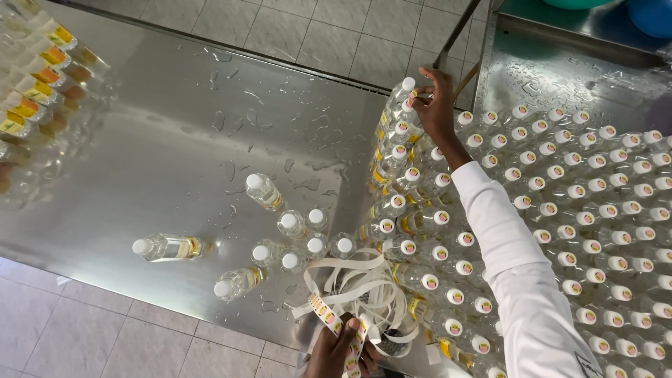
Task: The person applies small printed labels to the caps of clear plastic bottles arranged on a stainless steel table. They peel each label from a roll and press it onto a bottle cap, then place the labeled bottle into a larger group of already labeled bottles.
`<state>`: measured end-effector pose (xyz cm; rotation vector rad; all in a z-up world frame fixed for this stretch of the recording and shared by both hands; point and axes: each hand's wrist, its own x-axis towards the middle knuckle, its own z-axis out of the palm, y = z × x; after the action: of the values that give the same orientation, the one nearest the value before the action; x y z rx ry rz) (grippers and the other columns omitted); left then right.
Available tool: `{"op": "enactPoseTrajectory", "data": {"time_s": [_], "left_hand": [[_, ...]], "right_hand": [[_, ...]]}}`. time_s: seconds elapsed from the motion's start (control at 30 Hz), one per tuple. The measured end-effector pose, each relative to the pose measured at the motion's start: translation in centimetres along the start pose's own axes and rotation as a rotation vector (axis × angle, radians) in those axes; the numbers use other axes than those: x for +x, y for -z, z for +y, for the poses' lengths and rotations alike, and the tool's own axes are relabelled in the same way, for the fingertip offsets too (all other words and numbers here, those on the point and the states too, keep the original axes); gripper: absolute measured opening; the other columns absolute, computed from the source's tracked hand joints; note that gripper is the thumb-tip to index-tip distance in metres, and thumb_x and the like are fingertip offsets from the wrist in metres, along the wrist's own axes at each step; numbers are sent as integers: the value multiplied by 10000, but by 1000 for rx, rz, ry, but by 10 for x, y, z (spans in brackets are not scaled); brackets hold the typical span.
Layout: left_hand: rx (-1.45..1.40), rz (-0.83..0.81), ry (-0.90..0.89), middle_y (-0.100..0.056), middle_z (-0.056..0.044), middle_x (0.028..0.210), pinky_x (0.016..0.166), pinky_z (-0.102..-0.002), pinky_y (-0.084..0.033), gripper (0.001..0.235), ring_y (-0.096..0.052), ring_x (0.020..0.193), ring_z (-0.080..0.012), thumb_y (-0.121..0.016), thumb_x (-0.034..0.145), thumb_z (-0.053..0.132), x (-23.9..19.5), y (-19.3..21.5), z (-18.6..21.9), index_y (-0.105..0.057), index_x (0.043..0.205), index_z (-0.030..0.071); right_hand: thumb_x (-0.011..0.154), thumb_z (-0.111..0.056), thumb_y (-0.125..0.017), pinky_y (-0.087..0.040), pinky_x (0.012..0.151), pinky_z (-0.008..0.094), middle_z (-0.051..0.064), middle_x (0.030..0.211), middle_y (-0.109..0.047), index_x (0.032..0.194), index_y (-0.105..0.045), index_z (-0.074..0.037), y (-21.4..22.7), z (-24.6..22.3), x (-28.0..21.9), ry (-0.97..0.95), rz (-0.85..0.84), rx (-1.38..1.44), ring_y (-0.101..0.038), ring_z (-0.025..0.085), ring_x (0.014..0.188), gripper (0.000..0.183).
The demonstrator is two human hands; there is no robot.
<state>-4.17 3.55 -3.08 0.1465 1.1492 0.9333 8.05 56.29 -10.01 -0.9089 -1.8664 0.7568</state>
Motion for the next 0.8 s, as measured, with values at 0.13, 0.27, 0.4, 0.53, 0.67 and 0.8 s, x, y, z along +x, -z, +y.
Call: {"op": "enactPoseTrajectory", "data": {"time_s": [0.13, 0.27, 0.4, 0.53, 0.67, 0.8], "left_hand": [[2, -37, -6, -787, -293, 787, 469, -394, -562, 442, -694, 531, -341, -506, 1144, 299, 8, 3, -6, -607, 926, -72], [22, -57, -9, -800, -285, 798, 493, -394, -582, 452, -703, 540, -325, -516, 1130, 354, 8, 6, -5, -601, 953, -53], [9, -43, -2, -806, -280, 800, 498, -386, -576, 419, -700, 544, -317, -508, 1146, 312, 7, 4, 0, -587, 934, -41], [-79, -20, 18, -787, -312, 777, 508, -385, -553, 387, -690, 542, -323, -538, 1141, 291, 10, 4, -4, -569, 933, -34], [-51, 110, 73, -797, -274, 732, 516, -351, -540, 434, -724, 553, -317, -625, 1106, 315, 5, -1, 7, -651, 878, -54], [-84, 50, 31, -791, -305, 749, 515, -394, -564, 430, -725, 556, -351, -580, 1114, 308, 9, 4, 0, -608, 897, -62]], "right_hand": [[1025, 213, -647, -670, 910, 358, 163, 1530, -383, 1582, -528, -116, -1, -2, -5, 250, -84, -191, -668, 245, 1118, 657], [1011, 264, -600, -667, 902, 391, 159, 1604, -314, 1623, -486, -138, -3, -3, -7, 290, -111, -263, -609, 320, 1233, 741], [1031, 111, -712, -662, 919, 426, 161, 1612, -280, 1634, -459, -170, -4, 6, -2, 231, -50, -198, -624, 356, 1269, 712], [1083, -94, -815, -662, 693, 300, 180, 1534, -376, 1591, -471, -156, -6, 23, 2, 146, 33, -63, -771, 278, 1091, 617], [1045, 32, -818, -561, 616, 265, 176, 1541, -430, 1585, -489, -187, -2, 21, 10, 74, 70, -59, -784, 278, 1097, 669], [984, 76, -797, -690, 651, 306, 199, 1479, -532, 1542, -523, -124, 1, 17, 24, -35, 106, 14, -777, 253, 992, 652]]}}
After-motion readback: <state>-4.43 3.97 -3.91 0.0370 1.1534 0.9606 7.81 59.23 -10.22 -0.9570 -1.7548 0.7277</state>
